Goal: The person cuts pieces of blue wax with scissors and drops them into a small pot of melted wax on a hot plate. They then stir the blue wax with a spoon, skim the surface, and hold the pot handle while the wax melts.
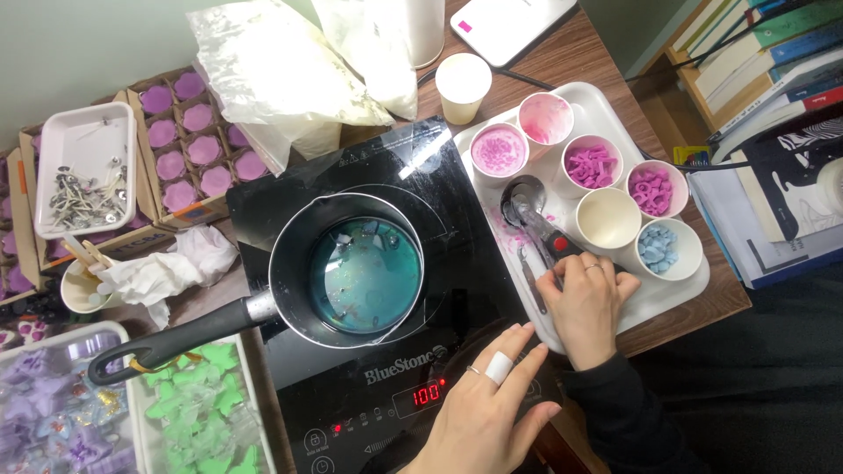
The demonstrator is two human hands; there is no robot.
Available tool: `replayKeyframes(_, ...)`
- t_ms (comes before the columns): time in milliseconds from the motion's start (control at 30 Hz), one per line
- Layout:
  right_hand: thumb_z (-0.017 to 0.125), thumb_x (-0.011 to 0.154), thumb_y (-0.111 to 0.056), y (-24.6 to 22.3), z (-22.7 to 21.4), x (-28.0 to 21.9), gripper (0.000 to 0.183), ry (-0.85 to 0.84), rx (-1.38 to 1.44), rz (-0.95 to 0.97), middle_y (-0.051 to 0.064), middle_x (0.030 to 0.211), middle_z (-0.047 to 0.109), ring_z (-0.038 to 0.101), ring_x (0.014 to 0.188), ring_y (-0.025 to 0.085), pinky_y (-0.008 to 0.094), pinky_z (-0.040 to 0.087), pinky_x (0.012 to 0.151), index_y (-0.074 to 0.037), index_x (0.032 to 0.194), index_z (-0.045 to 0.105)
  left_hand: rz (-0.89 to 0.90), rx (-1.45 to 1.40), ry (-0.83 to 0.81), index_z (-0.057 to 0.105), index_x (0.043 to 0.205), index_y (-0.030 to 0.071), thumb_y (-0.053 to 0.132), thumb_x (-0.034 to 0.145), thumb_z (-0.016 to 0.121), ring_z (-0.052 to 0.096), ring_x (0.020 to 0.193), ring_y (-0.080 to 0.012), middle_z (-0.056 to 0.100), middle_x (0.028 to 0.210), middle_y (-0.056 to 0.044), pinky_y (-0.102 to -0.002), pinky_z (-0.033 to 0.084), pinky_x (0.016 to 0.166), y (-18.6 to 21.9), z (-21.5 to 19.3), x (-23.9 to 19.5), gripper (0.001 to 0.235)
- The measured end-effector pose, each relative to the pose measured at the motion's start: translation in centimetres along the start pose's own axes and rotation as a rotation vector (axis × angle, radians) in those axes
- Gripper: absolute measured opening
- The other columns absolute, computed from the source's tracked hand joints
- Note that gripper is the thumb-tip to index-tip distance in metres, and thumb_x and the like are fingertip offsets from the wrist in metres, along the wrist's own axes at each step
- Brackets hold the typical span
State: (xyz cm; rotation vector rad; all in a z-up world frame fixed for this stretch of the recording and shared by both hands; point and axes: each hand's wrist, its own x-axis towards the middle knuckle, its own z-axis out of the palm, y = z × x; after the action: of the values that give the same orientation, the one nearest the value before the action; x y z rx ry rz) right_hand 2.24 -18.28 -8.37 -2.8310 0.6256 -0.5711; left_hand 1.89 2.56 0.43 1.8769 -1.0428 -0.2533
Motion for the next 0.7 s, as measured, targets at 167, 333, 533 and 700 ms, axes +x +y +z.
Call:
replayKeyframes(167, 0.075, 0.088, -0.022, 0.8, 0.1, -0.3, 0.016, 0.024, 0.044, 0.003, 0.003, 0.087, 0.068, 0.060, 0.092, 0.024, 0.043, 0.032, 0.090, -0.010, 0.083, 0.067, -0.001, -0.008, 0.000, 0.058, 0.138, -0.008, 0.019, 0.089, 0.082, 0.051, 0.144, -0.0425, 0.051, 0.153, -0.027, -0.047, 0.047, 0.115, 0.0, -0.1, -0.1, 0.061)
replayKeyframes(333, 0.072, 0.091, -0.019, 0.8, -0.2, -0.1, 0.014, -0.006, 0.163, 0.037, 0.002, 0.080, 0.066, 0.062, 0.082, 0.022, 0.039, 0.032, 0.086, -0.009, 0.082, 0.066, -0.016, -0.030, -0.007, 0.058, 0.138, -0.008, 0.019, 0.091, 0.081, 0.051, 0.144, -0.0426, 0.051, 0.153, -0.027, -0.046, 0.047, 0.114, 0.1, -0.3, -0.2, 0.060)
replayKeyframes(533, 0.067, 0.091, -0.010, 0.8, -1.6, 0.3, 0.010, -0.097, 0.511, 0.293, 0.008, 0.070, 0.069, 0.066, 0.057, 0.016, 0.031, 0.050, 0.059, 0.000, 0.090, 0.067, -0.024, -0.006, 0.024, 0.058, 0.137, -0.008, 0.018, 0.092, 0.079, 0.053, 0.140, -0.0430, 0.054, 0.148, -0.028, -0.046, 0.047, 0.113, 0.0, -0.2, -0.4, 0.057)
replayKeyframes(700, 0.065, 0.097, -0.012, 0.7, -2.8, -0.6, 0.014, -0.139, 0.694, 0.403, 0.004, 0.067, 0.068, 0.056, 0.056, 0.006, 0.027, 0.045, 0.051, 0.002, 0.094, 0.066, -0.169, -0.099, 0.092, 0.057, 0.139, -0.006, 0.015, 0.095, 0.075, 0.064, 0.124, -0.0437, 0.062, 0.138, -0.028, -0.044, 0.053, 0.102, 0.0, 0.4, -0.2, 0.052)
